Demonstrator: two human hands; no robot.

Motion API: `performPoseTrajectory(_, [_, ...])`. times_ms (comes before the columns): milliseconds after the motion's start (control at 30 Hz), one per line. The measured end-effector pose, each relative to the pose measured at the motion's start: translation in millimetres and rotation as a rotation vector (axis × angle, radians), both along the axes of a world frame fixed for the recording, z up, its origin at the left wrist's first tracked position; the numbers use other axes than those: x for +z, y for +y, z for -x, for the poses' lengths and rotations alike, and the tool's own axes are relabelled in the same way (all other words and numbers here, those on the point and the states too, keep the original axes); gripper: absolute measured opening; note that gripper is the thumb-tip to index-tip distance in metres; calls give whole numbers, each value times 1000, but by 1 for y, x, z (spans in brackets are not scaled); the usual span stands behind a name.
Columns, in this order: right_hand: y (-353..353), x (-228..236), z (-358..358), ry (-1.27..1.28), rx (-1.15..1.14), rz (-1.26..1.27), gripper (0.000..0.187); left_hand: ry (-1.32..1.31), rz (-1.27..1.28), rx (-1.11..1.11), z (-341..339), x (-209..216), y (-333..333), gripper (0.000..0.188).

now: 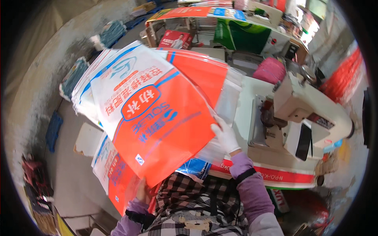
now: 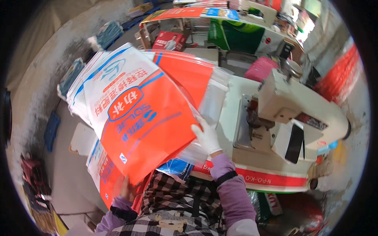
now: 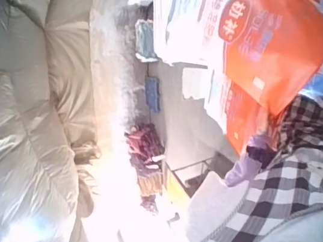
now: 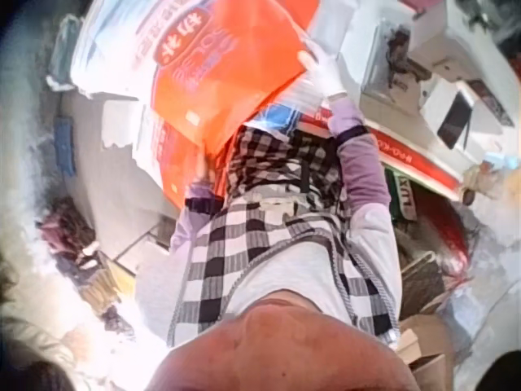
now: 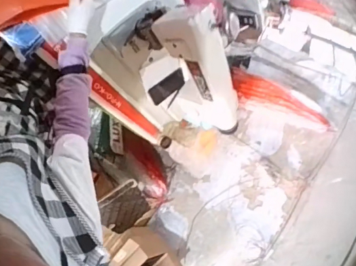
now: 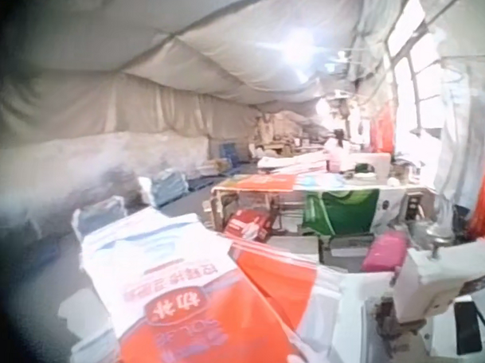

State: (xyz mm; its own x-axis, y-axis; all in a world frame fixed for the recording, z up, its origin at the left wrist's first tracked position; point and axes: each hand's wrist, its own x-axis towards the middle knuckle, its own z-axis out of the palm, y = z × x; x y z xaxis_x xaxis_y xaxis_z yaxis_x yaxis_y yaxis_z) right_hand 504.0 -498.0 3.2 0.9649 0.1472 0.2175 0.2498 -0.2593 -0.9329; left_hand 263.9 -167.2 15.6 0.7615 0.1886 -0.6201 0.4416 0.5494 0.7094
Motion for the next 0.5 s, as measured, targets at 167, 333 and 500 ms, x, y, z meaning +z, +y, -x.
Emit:
performPoseTrajectory(167, [-2,27,10,315,-96,-206,49,113,-364,60,-13,-18,0,50])
performPoseTrajectory(333, [-32,43,10,210,-93,-646,54,-36,-747,9,-32,-28,-7,39])
performPoseTrajectory(500, [0,27,19,58,80,91,56,-1,-407,58,-22,-23,-22,31])
